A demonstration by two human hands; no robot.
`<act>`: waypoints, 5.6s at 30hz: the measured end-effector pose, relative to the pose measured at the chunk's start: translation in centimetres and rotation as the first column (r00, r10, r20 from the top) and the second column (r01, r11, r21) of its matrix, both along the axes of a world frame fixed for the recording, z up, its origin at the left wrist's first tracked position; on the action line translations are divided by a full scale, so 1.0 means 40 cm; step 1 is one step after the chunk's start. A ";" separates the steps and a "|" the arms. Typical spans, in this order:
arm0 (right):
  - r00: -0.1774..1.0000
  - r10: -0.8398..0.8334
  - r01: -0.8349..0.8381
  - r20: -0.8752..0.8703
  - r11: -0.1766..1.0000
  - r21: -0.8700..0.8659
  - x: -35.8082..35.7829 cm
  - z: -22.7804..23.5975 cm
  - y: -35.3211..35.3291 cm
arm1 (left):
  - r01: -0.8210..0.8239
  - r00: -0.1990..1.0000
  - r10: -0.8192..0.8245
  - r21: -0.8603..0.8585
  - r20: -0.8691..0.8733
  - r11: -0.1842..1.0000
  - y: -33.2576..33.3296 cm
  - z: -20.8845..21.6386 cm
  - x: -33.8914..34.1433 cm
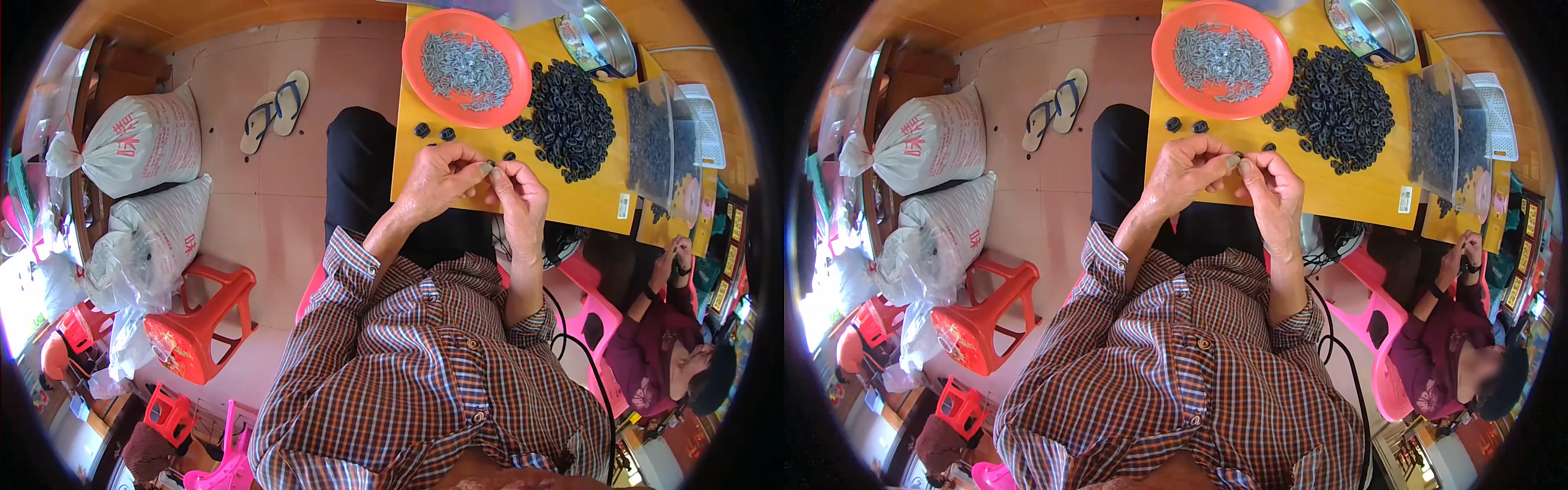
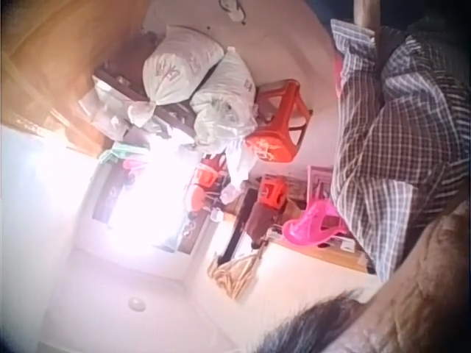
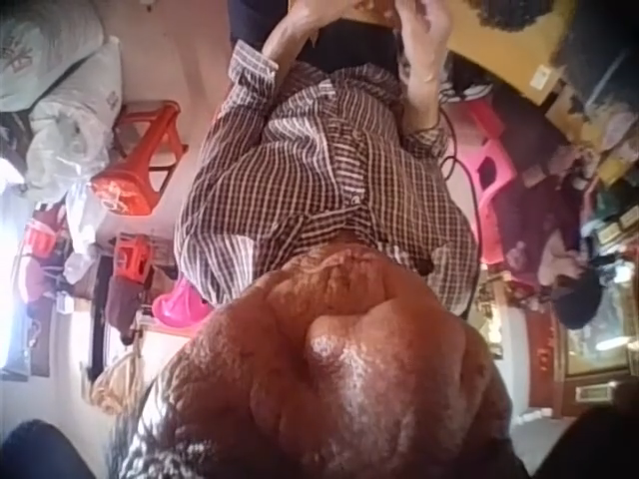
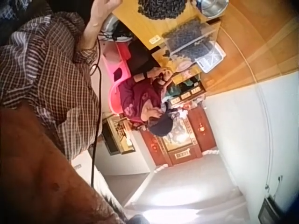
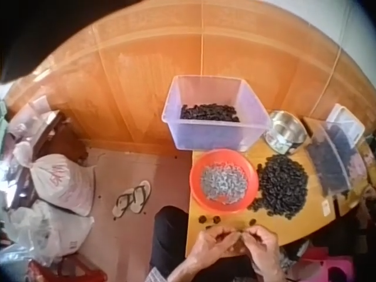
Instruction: Assembling small black plastic components by manually inserting small metal pins.
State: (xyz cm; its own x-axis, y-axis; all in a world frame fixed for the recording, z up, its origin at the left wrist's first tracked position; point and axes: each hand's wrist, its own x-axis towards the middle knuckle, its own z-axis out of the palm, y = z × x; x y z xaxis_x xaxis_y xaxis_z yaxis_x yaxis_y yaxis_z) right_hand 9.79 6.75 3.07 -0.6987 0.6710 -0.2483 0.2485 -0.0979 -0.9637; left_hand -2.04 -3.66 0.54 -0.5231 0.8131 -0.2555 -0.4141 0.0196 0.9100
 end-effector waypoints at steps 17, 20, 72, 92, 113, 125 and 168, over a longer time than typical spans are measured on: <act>0.999 -0.036 0.035 0.013 0.997 0.074 -0.026 -0.016 0.036 | -0.277 0.098 0.000 -0.028 -0.995 0.960 0.076 0.009 -0.110; 0.999 -0.043 0.045 -0.016 0.994 0.104 -0.014 -0.026 0.049 | -0.299 0.051 -0.056 -0.069 -0.997 0.952 0.076 0.009 -0.115; 0.998 -0.065 0.063 0.009 0.991 0.119 0.015 -0.055 0.033 | -0.224 0.135 -0.010 -0.041 -0.991 0.974 0.099 -0.004 -0.090; 0.996 -0.085 0.088 -0.024 0.985 0.148 0.016 -0.059 0.023 | -0.181 0.094 -0.048 -0.064 -0.994 0.981 0.102 -0.023 -0.091; 0.997 -0.071 0.072 -0.011 0.983 0.167 0.037 -0.067 0.021 | -0.225 0.932 0.238 0.077 -0.275 0.971 0.078 0.036 -0.112; 0.996 -0.089 0.086 0.006 0.979 0.186 0.030 -0.057 0.009 | -0.224 0.963 0.236 0.104 -0.133 0.969 0.072 0.048 -0.107; 0.932 -0.221 0.172 -0.289 0.968 -0.184 -0.016 0.006 -0.040 | -0.338 0.852 0.168 0.277 0.496 0.900 0.046 0.003 0.060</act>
State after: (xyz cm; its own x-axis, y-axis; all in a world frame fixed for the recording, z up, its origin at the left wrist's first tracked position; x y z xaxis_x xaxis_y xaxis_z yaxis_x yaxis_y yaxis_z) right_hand 9.14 5.15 3.32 -0.6148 0.7733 -0.1549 -0.0934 -0.2664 -0.9593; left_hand 0.37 -1.83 0.64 -0.6183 0.7468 -0.2450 -0.7234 -0.4189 0.5487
